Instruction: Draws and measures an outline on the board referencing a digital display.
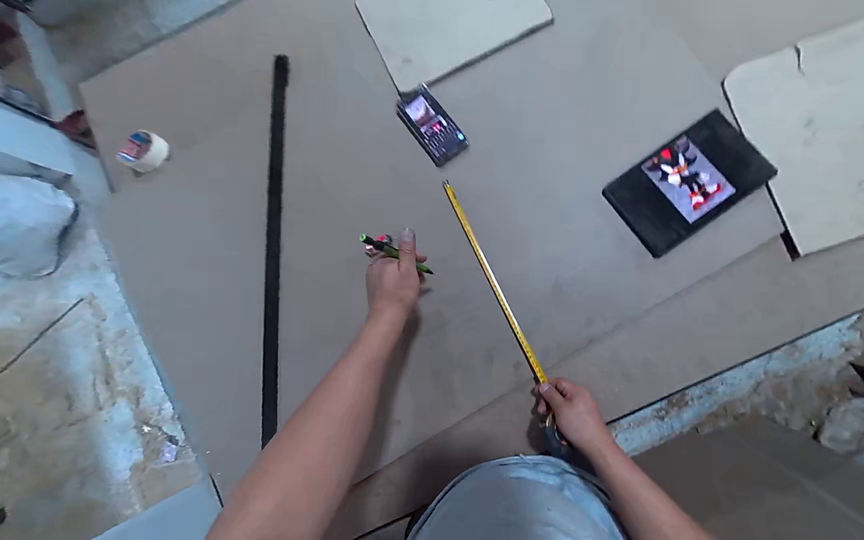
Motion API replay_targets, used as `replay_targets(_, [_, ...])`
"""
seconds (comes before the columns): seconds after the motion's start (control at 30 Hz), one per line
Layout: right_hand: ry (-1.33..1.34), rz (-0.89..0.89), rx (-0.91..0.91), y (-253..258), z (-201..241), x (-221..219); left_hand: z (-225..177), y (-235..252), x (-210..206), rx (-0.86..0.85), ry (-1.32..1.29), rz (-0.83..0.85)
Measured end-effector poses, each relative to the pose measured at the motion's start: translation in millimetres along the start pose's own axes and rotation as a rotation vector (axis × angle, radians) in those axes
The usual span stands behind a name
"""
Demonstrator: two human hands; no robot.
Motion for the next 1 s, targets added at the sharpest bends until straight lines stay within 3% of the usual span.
replay_targets(0.07, [-0.057, -0.012, -0.009, 5, 2, 3, 6, -19, -11, -0.107, 0.036, -0.012])
replay_targets(0.17, [-0.136, -0.016, -0.016, 11, 9, 4, 15, -48, -40, -0.441, 0.050, 0.018])
replay_targets(0.27, [-0.151, -0.037, -0.040, 16, 16, 3, 13, -69, -83, -0.628, 0.321, 0.128])
replay_targets(0.37, [-0.166, -0.018, -0.061, 20, 21, 5, 16, -72, -118, -0.644, 0.500, 0.210])
replay_targets(0.5, [-0.153, 0.006, -0.064, 22, 21, 7, 20, -72, -131, -0.604, 0.599, 0.208])
replay_targets(0.83, [-0.010, -0.013, -0.037, 22, 9, 10, 25, -89, -136, -0.561, 0.537, 0.242])
replay_targets(1.0, [-0.005, -0.007, -0.025, 24, 8, 11, 27, -94, -141, -0.562, 0.502, 0.182])
Point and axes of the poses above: each hand's wrist, its own y-axis towards the middle knuckle, its own x-axis out of the back of the hand, z = x × y, the point moved 4 cm from there along y, towards the middle knuckle, and after that the axes turned 12 degrees about x, right-handed, at the moved point
